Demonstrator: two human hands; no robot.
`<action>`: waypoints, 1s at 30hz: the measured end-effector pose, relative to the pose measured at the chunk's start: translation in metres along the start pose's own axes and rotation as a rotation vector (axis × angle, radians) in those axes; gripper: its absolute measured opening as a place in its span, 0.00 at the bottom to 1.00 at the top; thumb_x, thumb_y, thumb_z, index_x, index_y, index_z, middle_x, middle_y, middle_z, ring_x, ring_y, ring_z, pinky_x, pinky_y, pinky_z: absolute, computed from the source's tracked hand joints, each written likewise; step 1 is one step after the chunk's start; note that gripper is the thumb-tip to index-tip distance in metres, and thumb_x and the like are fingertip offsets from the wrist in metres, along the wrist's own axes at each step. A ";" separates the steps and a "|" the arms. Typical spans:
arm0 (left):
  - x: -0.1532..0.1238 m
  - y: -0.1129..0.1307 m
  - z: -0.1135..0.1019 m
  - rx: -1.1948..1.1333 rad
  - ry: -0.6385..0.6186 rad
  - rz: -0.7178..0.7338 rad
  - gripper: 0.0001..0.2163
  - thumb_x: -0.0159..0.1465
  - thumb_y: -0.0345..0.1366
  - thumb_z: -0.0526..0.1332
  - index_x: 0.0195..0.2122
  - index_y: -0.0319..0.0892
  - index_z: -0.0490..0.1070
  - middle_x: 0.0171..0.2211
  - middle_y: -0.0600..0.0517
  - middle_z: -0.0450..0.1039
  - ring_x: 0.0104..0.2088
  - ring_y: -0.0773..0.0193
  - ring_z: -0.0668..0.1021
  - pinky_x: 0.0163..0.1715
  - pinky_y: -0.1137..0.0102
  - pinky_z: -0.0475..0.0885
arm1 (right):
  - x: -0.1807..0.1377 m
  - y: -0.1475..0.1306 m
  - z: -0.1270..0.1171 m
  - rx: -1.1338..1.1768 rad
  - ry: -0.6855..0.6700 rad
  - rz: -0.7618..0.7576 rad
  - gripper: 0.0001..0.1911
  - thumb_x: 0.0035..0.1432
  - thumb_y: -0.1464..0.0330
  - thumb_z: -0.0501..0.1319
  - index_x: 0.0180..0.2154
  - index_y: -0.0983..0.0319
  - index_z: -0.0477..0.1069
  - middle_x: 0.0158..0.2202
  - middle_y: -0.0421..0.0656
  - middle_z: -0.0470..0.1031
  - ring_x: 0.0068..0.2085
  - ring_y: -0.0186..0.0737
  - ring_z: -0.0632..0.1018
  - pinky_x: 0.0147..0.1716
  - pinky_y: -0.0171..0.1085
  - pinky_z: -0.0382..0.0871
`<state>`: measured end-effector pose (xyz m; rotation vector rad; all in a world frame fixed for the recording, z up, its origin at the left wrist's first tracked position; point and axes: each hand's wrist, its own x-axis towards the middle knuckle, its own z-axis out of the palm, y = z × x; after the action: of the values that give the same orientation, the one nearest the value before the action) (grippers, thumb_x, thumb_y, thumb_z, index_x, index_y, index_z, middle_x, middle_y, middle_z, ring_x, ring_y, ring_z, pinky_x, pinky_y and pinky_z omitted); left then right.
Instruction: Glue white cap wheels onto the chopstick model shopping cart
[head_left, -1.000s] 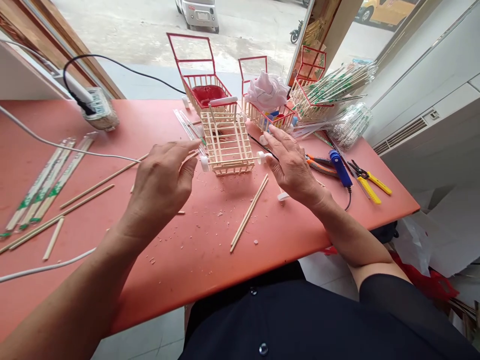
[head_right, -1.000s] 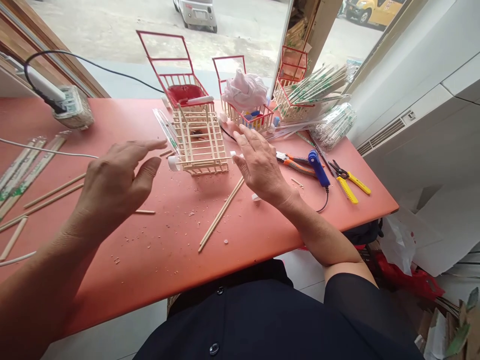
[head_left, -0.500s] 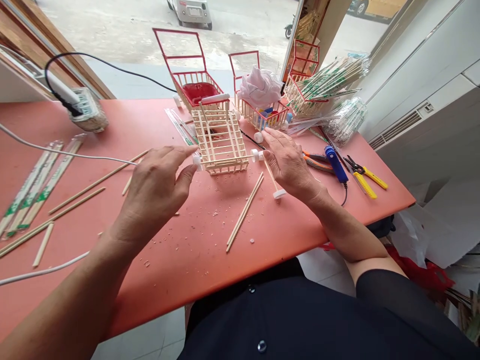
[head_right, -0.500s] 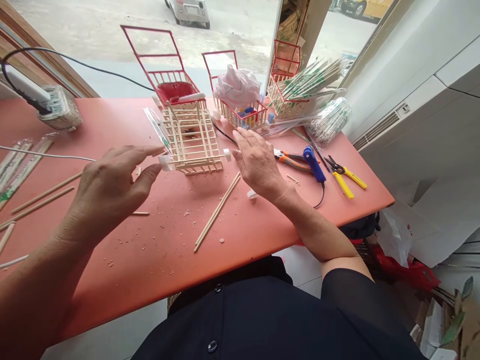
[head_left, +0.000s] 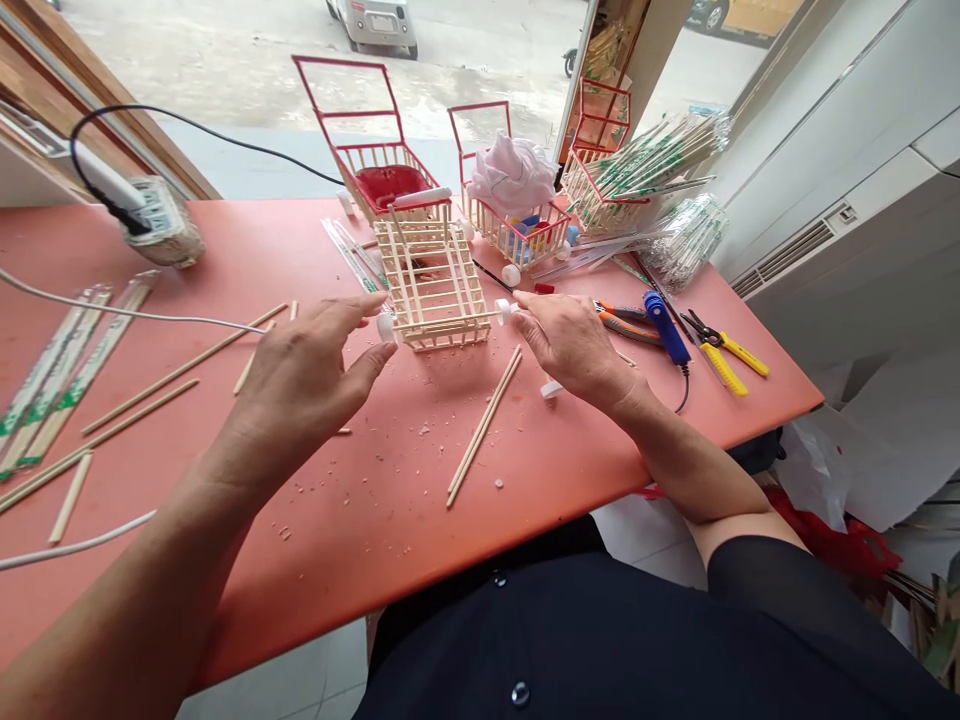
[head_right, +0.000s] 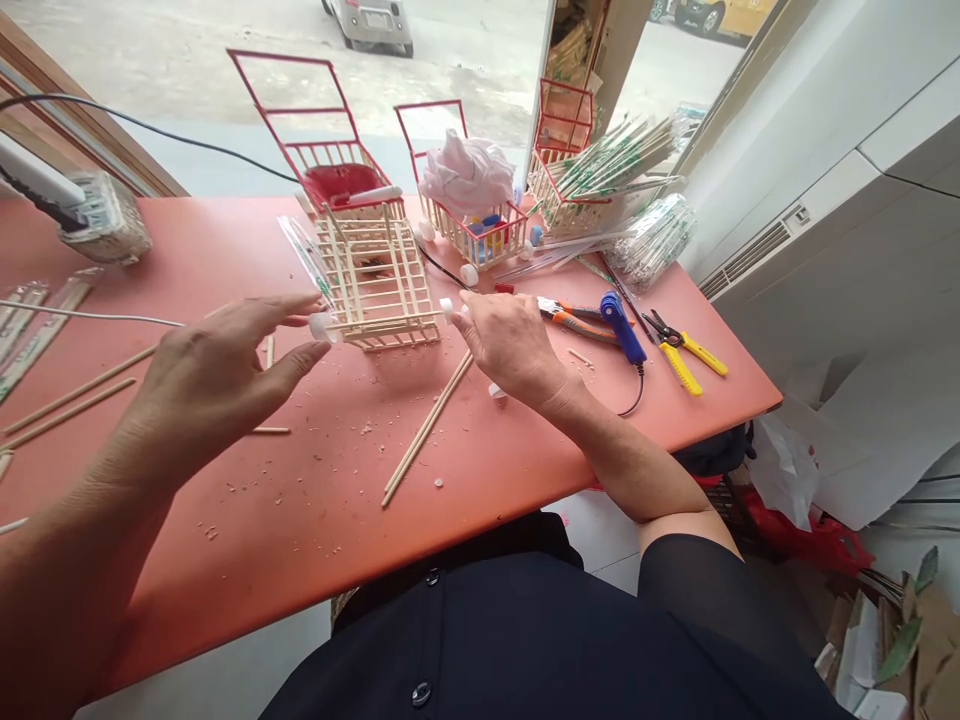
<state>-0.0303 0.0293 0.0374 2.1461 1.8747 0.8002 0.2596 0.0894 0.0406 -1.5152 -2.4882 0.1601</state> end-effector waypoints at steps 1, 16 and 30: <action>0.000 -0.002 0.000 -0.008 -0.004 -0.009 0.28 0.72 0.49 0.60 0.68 0.39 0.79 0.64 0.39 0.85 0.59 0.40 0.87 0.66 0.45 0.79 | 0.000 -0.002 -0.001 -0.010 -0.018 0.004 0.26 0.88 0.57 0.49 0.63 0.66 0.80 0.57 0.55 0.89 0.57 0.56 0.85 0.55 0.46 0.61; 0.011 -0.022 0.035 -0.650 -0.091 -0.206 0.39 0.54 0.49 0.76 0.67 0.49 0.71 0.45 0.50 0.82 0.45 0.50 0.89 0.49 0.53 0.87 | 0.000 -0.008 0.003 -0.029 -0.059 0.003 0.20 0.86 0.61 0.54 0.58 0.65 0.80 0.51 0.54 0.89 0.53 0.56 0.85 0.52 0.45 0.61; 0.013 -0.016 0.038 -0.739 -0.035 -0.242 0.34 0.52 0.49 0.78 0.59 0.48 0.77 0.43 0.50 0.87 0.43 0.51 0.88 0.51 0.54 0.86 | 0.003 -0.005 0.024 0.025 0.024 0.002 0.24 0.83 0.66 0.56 0.72 0.68 0.75 0.57 0.56 0.89 0.51 0.55 0.87 0.54 0.43 0.71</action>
<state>-0.0240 0.0526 0.0013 1.4395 1.4514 1.1541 0.2483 0.0909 0.0186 -1.5008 -2.4570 0.1709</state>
